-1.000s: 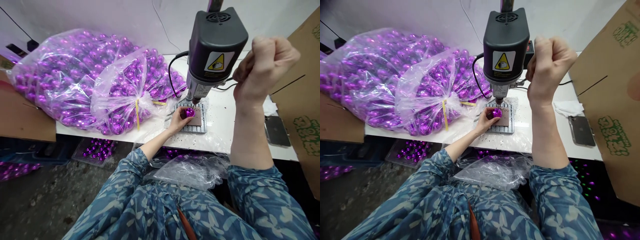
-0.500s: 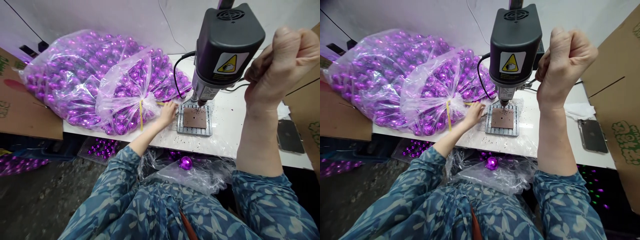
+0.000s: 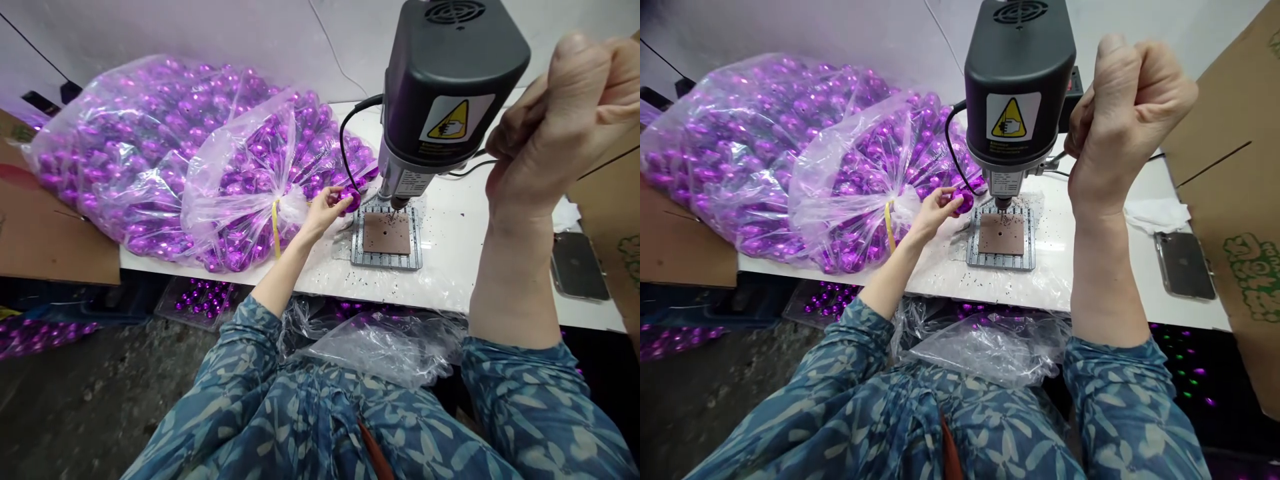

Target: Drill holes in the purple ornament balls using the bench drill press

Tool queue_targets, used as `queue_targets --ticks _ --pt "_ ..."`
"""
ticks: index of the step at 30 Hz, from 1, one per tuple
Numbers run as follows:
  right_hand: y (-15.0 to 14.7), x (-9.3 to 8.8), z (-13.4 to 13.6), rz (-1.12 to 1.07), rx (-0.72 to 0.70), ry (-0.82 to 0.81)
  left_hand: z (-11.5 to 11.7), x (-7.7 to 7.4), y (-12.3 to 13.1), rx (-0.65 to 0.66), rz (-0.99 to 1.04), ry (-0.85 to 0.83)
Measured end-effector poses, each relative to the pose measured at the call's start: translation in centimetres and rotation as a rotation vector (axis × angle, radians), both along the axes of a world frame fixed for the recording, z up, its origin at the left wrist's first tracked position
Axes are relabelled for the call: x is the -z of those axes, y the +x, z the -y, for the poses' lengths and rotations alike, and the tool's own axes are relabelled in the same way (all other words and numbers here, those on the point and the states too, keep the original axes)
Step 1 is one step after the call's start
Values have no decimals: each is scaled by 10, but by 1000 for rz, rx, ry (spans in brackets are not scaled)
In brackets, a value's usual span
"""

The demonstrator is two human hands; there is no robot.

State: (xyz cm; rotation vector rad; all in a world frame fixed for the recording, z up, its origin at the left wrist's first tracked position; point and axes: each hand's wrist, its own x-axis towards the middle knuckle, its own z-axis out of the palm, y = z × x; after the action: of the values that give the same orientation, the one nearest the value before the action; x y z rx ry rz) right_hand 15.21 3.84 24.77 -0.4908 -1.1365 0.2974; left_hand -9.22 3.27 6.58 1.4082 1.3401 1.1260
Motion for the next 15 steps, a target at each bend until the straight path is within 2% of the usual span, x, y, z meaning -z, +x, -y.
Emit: queue_targets --ticks 3,8,15 --pt "0 0 1 6 0 -13 13 8 12 122 228 -125" --pt "0 1 0 20 22 19 22 25 36 158 270 -72" --pt "0 2 4 52 53 -2 38 18 37 210 485 -224"
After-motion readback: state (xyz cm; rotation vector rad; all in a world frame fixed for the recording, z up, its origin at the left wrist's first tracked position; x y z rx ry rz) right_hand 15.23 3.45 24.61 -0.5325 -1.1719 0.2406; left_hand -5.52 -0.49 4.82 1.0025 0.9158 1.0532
